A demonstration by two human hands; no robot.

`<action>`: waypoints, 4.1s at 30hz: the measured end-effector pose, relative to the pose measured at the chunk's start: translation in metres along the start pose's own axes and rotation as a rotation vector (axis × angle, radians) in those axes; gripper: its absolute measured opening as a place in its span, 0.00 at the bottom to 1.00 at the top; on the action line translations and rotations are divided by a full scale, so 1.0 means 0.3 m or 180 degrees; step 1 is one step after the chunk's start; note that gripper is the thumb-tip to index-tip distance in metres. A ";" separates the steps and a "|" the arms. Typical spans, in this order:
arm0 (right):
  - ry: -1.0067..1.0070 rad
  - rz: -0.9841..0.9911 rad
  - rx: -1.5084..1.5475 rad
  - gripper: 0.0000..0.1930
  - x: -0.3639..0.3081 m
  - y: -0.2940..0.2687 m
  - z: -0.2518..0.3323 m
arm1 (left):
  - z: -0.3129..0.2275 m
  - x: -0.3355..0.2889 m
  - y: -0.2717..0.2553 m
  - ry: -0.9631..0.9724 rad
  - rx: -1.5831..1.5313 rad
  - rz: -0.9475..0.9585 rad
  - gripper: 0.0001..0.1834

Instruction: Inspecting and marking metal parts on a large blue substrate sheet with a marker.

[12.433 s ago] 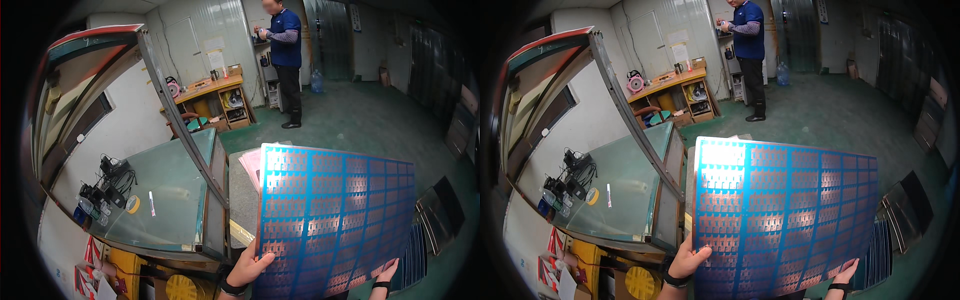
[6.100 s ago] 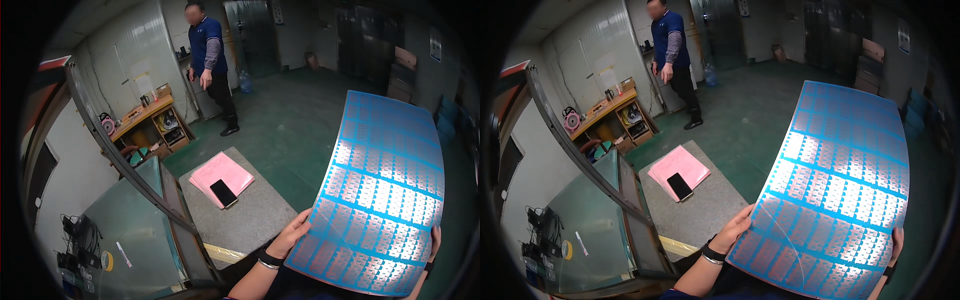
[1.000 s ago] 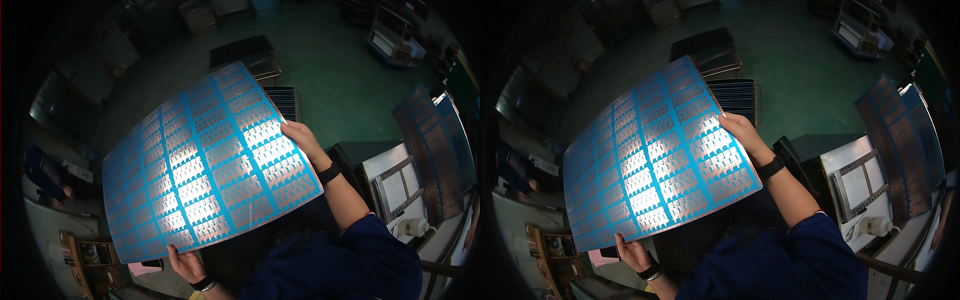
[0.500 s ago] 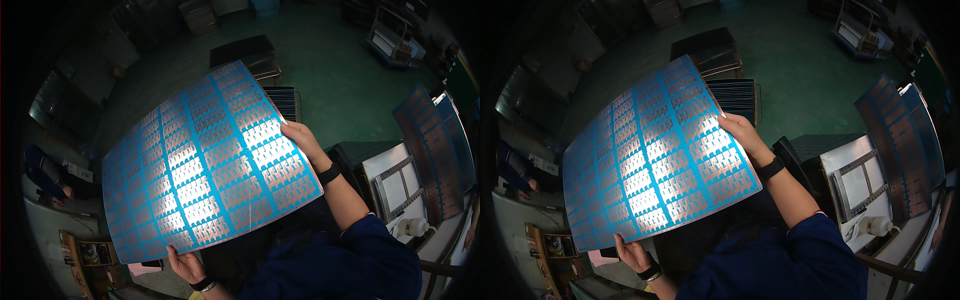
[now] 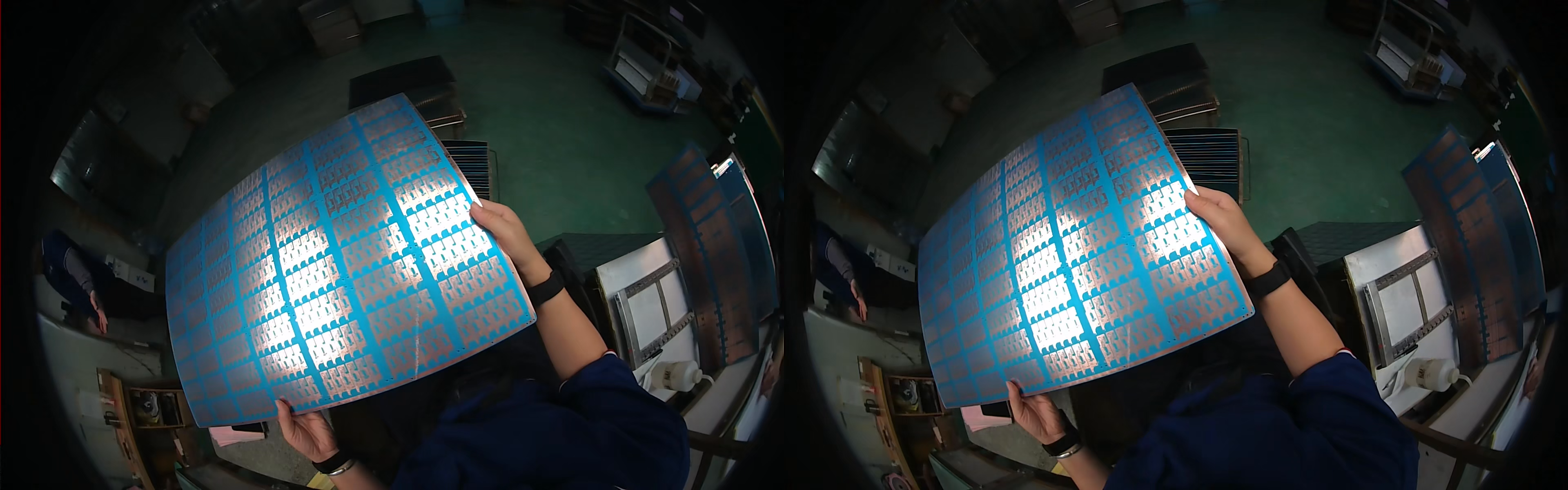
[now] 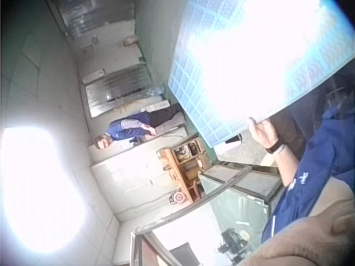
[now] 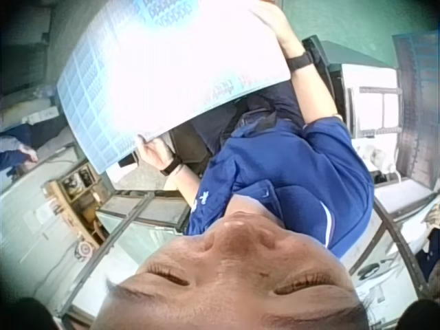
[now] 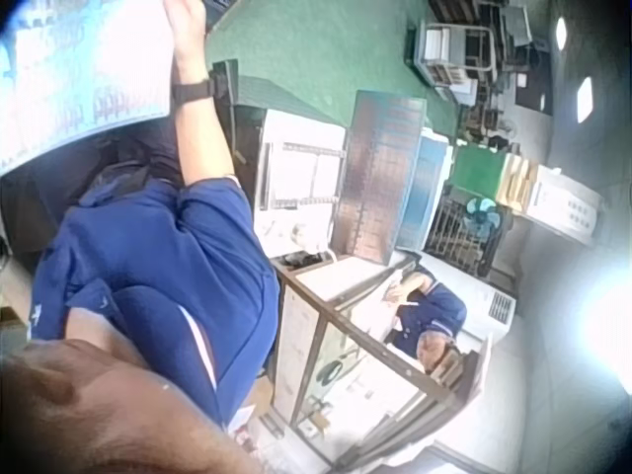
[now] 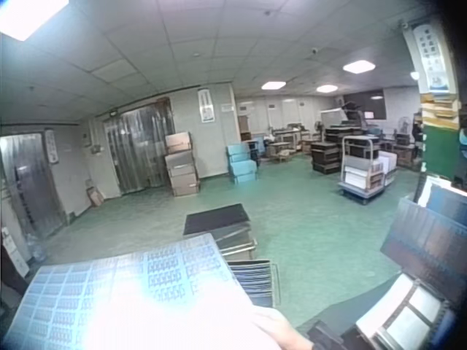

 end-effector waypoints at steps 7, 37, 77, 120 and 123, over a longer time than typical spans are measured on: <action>-0.0060 0.0122 -0.0038 0.19 -0.004 -0.001 0.002 | -0.019 -0.001 -0.010 -0.0005 0.0012 0.0065 0.20; 0.0201 -0.0356 -0.1147 0.20 -0.145 -0.389 0.186 | -0.186 -0.019 -0.006 0.1354 0.1958 -0.0370 0.21; 0.0235 -0.0581 -0.1200 0.19 -0.137 -0.201 0.165 | -0.190 -0.023 0.014 0.1431 0.2065 -0.0708 0.20; 0.1891 -0.0689 -0.1289 0.17 -0.195 -0.382 -0.385 | -0.228 -0.208 -0.704 0.0269 0.0154 -0.1884 0.32; 0.1717 -0.1188 -0.2395 0.19 -0.204 -0.455 -0.417 | -0.228 -0.201 -0.747 0.0207 0.0108 -0.2034 0.33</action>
Point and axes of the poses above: each hand's wrist, its own x-axis towards the middle knuckle, its own y-axis out of the palm, z = x × y, the point moved 1 cm from there along x, towards the middle knuckle, and after that the axes turned 2 degrees about -y, right-handed, at the moved point
